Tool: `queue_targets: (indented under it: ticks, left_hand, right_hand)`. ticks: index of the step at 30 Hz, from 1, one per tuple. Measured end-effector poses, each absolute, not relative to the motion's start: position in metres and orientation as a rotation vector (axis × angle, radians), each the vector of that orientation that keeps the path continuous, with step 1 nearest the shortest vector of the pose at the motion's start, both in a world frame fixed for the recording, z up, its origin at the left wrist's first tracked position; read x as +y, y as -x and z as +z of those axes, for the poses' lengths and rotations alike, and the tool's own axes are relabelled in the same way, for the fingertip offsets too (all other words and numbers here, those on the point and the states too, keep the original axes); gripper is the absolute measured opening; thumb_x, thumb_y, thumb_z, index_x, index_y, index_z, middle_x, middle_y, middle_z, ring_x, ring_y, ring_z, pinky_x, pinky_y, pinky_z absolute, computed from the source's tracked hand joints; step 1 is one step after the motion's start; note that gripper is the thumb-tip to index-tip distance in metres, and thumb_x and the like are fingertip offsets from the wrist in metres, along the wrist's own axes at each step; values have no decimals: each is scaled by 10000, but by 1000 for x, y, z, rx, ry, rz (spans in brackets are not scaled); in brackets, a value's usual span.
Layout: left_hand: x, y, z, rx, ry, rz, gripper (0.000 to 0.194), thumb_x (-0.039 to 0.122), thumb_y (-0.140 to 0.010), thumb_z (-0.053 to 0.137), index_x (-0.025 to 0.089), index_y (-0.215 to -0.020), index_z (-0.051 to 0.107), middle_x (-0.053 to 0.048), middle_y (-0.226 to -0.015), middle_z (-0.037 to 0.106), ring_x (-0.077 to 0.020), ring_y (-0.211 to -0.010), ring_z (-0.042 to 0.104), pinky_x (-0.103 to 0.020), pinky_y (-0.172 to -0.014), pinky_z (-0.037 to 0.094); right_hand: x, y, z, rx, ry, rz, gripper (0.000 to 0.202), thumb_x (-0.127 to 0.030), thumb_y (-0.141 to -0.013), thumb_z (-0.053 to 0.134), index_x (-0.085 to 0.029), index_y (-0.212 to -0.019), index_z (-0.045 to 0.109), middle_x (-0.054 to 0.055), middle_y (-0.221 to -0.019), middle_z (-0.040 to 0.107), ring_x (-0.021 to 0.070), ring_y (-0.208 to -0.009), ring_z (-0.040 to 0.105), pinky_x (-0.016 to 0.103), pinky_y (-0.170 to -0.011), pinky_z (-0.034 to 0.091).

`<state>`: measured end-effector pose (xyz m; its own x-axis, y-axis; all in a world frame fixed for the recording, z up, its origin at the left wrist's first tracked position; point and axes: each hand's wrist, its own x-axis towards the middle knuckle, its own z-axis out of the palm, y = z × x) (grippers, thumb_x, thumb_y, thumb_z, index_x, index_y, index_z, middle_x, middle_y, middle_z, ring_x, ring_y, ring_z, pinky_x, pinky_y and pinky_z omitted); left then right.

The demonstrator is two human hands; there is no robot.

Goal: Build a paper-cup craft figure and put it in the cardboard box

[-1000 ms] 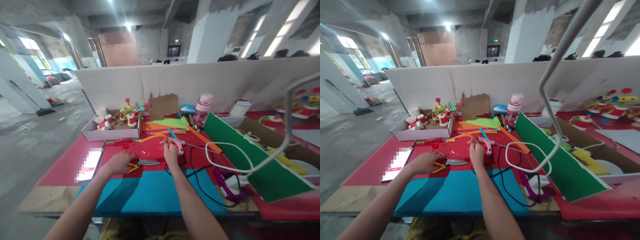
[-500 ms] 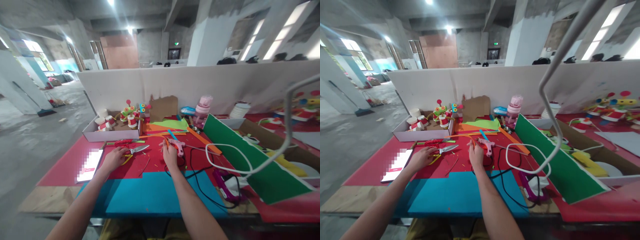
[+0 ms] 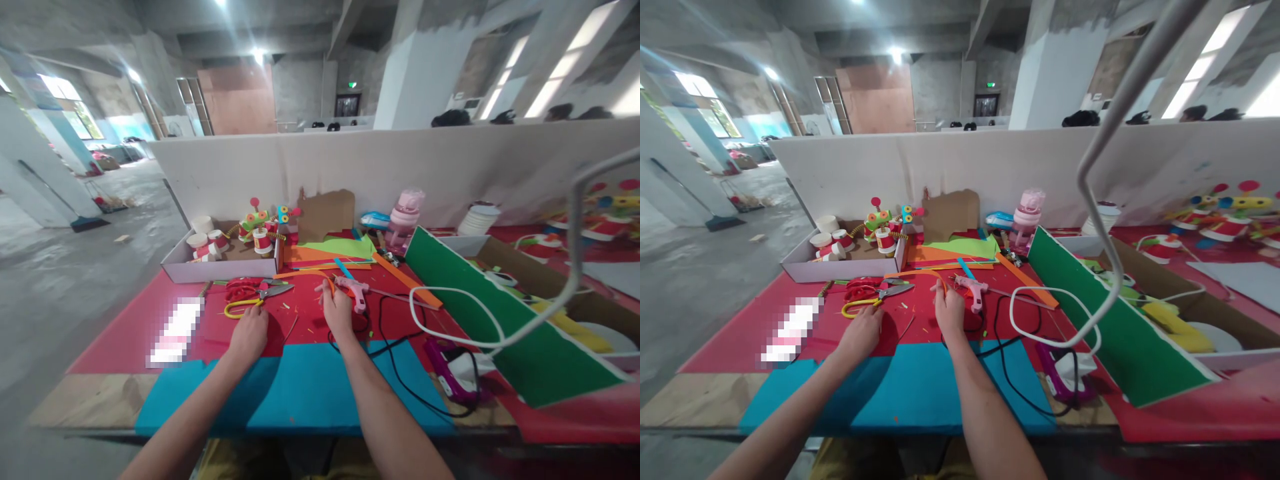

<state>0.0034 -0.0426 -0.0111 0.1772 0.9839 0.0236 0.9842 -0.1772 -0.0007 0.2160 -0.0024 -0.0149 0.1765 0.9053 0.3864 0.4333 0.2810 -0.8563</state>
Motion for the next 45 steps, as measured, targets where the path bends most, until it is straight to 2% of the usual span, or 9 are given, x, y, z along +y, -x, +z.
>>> queue_targets:
  ticks: [4,12,16,22,28,34,39,41,45]
  left_hand:
    - [-59,-19,-24,-1788,2584,-100,517,14,-767,400,102,-1253,555,-164,-1335,533,-268,-1264,454,-393,-1079,351]
    - [-11,-26,-16,-1725,2830,-469,554,-10,-743,402,155,-1248,562,-105,-1312,572,-185,-1222,511,-313,-1057,394]
    - [-1,-39,-25,-1602,2909,-352,552,28,-797,422,104,-1341,483,-166,-1431,455,-215,-1333,416,-360,-1112,333]
    - [-31,-43,-19,-1527,2907,-80,482,34,-804,451,162,-1252,577,-142,-1336,558,-238,-1267,494,-353,-1056,394]
    - [-38,-63,-14,-1148,3002,-91,439,89,-877,422,144,-1297,539,-142,-1432,467,-245,-1370,367,-441,-1126,301]
    - [-37,-10,11,-1359,3016,-171,386,114,-874,426,213,-1185,633,-79,-1245,634,-207,-1229,518,-357,-1063,378]
    - [-40,14,23,-1853,2864,-59,512,423,-799,600,165,-1240,571,-142,-1231,591,-255,-1034,615,-336,-856,494]
    - [-43,6,18,-1807,2924,10,565,386,-707,688,169,-1216,573,-131,-1190,589,-248,-979,625,-309,-797,499]
    - [-44,-14,9,-1707,2902,16,240,132,-778,523,173,-985,638,-91,-988,640,-205,-886,627,-279,-763,471]
  right_hand:
    - [-4,-216,-14,-1436,1326,548,631,-619,-934,254,-181,-824,696,37,-584,637,171,-552,597,254,-530,383]
    - [-2,-218,-15,-1439,1333,536,651,-639,-924,245,-179,-813,692,36,-564,626,177,-541,589,258,-533,386]
    - [-2,-220,-16,-1427,1329,511,645,-622,-935,242,-181,-809,696,34,-568,629,174,-553,595,258,-567,402]
    - [-2,-217,-12,-1437,1326,515,654,-621,-937,227,-186,-818,701,36,-565,630,176,-570,608,258,-573,411]
    - [-5,-217,-12,-1442,1315,491,643,-611,-941,227,-185,-820,694,40,-581,638,184,-595,618,264,-602,428]
    - [-5,-219,-13,-1402,1308,549,647,-629,-931,229,-193,-787,685,26,-548,618,173,-552,603,253,-545,406]
    - [-7,-215,-12,-1450,1289,546,625,-617,-936,245,-194,-774,676,23,-559,623,168,-559,602,253,-565,402]
    - [-8,-215,-12,-1447,1299,546,636,-624,-933,240,-191,-772,678,27,-555,624,170,-551,600,254,-557,400]
    - [-6,-218,-14,-1441,1321,531,672,-646,-924,224,-185,-773,689,38,-563,638,169,-548,608,250,-550,403]
